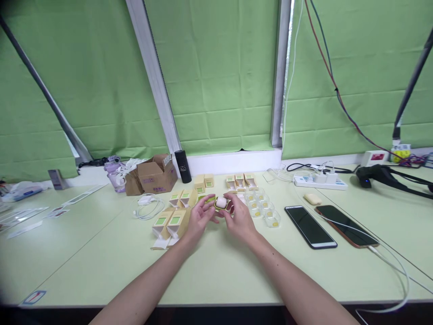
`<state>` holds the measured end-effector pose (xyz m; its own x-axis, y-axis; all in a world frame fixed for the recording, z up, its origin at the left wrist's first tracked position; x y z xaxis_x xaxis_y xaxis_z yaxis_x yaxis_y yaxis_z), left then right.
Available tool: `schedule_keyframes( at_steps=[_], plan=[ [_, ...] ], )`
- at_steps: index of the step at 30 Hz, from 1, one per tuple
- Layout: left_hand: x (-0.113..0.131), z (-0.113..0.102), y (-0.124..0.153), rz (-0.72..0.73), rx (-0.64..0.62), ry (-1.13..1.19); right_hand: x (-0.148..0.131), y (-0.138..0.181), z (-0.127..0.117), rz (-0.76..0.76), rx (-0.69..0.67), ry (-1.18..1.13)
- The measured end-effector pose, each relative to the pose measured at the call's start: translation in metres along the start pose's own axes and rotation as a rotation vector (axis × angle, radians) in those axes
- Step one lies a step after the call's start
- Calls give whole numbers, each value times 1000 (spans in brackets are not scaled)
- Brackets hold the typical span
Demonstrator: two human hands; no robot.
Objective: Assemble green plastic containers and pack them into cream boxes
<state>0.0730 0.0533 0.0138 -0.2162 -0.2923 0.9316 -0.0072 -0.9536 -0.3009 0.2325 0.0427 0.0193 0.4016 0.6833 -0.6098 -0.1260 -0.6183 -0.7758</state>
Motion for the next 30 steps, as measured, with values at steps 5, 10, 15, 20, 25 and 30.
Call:
schedule_keyframes(
  at_steps=[5,10,15,20,25,30],
  plan=[
    [8,-13,-4,119,107,-160,9,-5,1,191,7,-195],
    [16,-14,-2,375,84,-430,17,-5,6,349,18,-395],
    [22,-11,3,609,58,-714,19,-4,10,506,11,-494],
    [27,-6,8,810,64,-905,17,-4,12,605,-15,-532],
    [29,0,12,886,20,-965,20,-1,15,652,-42,-527],
    [29,1,13,907,17,-955,26,3,19,679,-70,-498]
  ],
)
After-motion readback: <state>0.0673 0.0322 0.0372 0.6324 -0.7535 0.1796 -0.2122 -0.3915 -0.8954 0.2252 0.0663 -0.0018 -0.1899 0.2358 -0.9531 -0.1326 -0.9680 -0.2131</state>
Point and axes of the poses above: each hand's wrist, its own y-axis away from the middle knuckle, its own z-axis out of the palm, x = y × z, the point moved 6 cm from there along -y, towards the middle knuckle, and after that the axes turned 11 degrees about x, right-handed, at the moved point
